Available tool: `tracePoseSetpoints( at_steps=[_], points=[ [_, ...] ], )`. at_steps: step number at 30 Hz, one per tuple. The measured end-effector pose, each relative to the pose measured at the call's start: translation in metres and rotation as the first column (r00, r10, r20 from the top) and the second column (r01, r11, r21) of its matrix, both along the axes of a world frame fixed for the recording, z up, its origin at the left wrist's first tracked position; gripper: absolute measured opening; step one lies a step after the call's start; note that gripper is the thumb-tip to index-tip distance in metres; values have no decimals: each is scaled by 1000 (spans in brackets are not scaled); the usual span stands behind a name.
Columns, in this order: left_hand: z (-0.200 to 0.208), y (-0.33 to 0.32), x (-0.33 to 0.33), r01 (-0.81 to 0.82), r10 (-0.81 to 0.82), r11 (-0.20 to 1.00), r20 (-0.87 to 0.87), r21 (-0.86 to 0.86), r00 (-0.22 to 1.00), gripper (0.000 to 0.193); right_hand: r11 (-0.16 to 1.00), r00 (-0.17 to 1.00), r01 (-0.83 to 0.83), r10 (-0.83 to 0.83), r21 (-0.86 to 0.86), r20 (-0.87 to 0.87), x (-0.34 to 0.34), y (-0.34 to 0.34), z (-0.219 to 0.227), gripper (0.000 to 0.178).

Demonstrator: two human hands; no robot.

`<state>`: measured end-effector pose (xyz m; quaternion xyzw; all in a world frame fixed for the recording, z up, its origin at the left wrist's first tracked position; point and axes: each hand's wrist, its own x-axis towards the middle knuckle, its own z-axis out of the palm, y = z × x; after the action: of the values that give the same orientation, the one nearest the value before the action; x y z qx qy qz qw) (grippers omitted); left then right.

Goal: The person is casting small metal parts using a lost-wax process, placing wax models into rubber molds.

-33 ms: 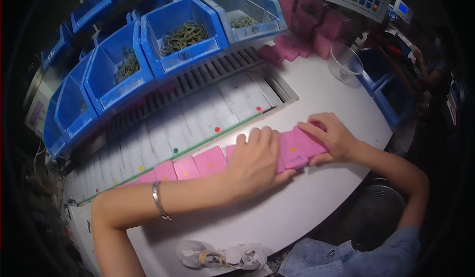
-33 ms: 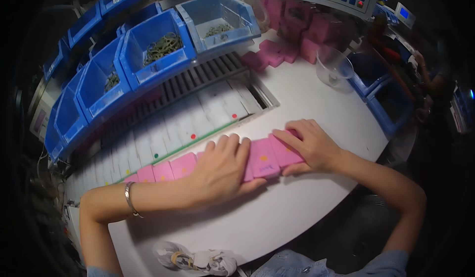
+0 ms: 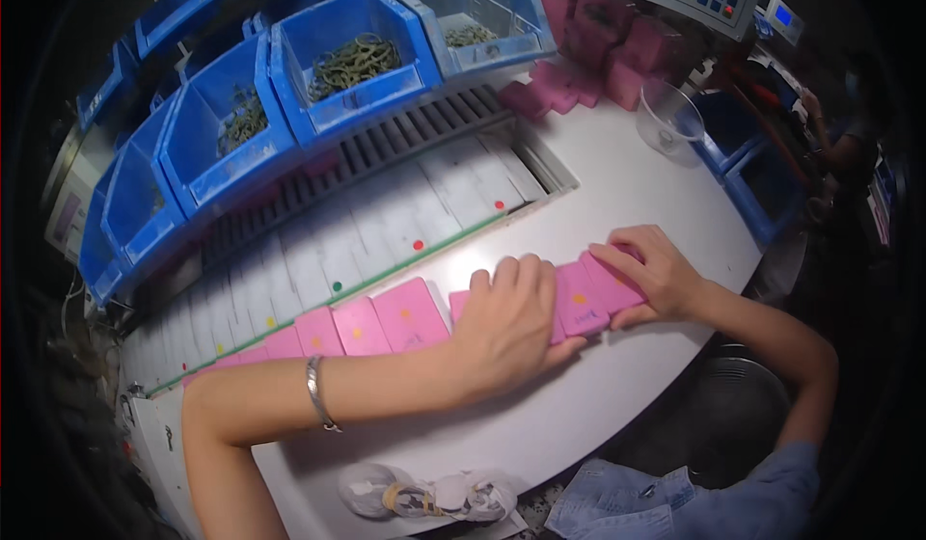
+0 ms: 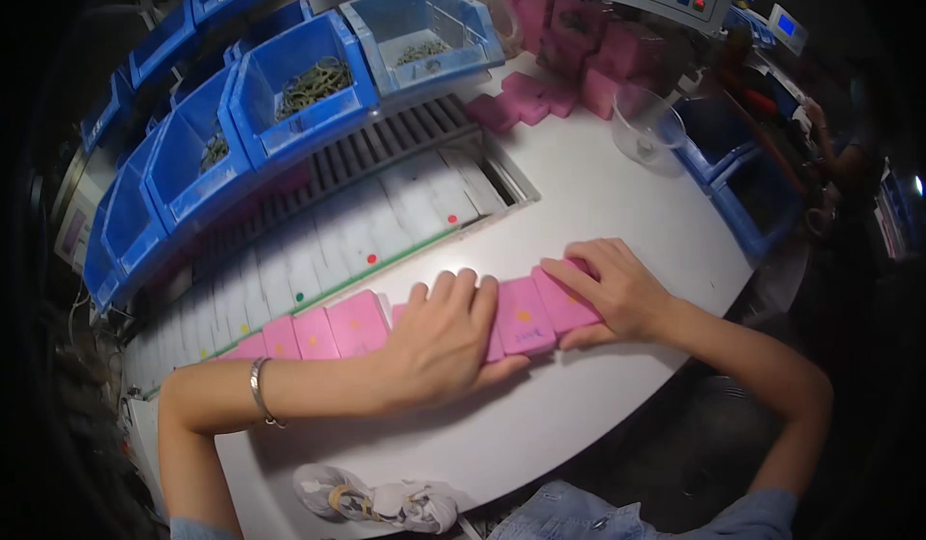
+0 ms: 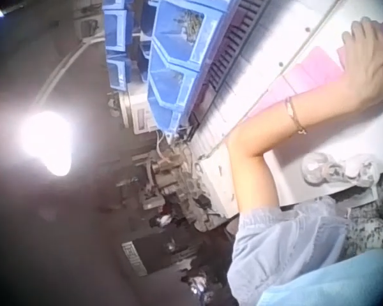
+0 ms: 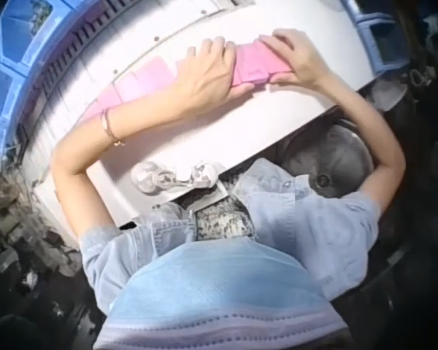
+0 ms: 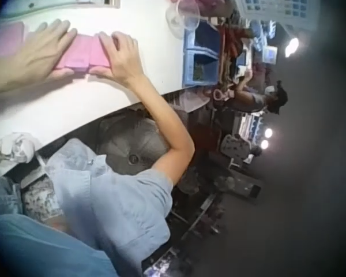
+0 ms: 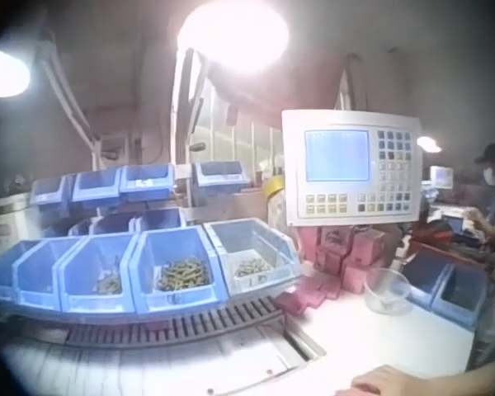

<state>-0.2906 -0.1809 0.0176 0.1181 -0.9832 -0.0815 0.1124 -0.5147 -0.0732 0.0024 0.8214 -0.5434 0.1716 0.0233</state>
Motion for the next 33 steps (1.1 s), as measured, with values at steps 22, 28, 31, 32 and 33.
tracePoseSetpoints(
  at_steps=[22, 28, 31, 32, 33],
  points=[
    [-13, 49, 18, 20, -26, 989, 39, 145, 999, 73, 684, 693, 720, -716, -113, 85, -74, -224, -32, 97],
    [-11, 46, 18, 43, -48, 982, 21, 182, 999, 70, 647, 696, 708, -705, 282, -131, -94, -257, -10, 104],
    [-11, 44, 20, 32, -34, 987, 14, 160, 999, 70, 631, 679, 730, -714, 261, -173, -81, -258, -16, 104],
    [-11, 43, 20, 33, -35, 984, 8, 173, 999, 70, 628, 675, 734, -717, 258, -176, -83, -256, -16, 104],
    [-12, 42, 21, 36, -37, 982, 5, 184, 999, 70, 639, 681, 727, -718, 254, -142, -83, -253, -16, 104]
  ],
)
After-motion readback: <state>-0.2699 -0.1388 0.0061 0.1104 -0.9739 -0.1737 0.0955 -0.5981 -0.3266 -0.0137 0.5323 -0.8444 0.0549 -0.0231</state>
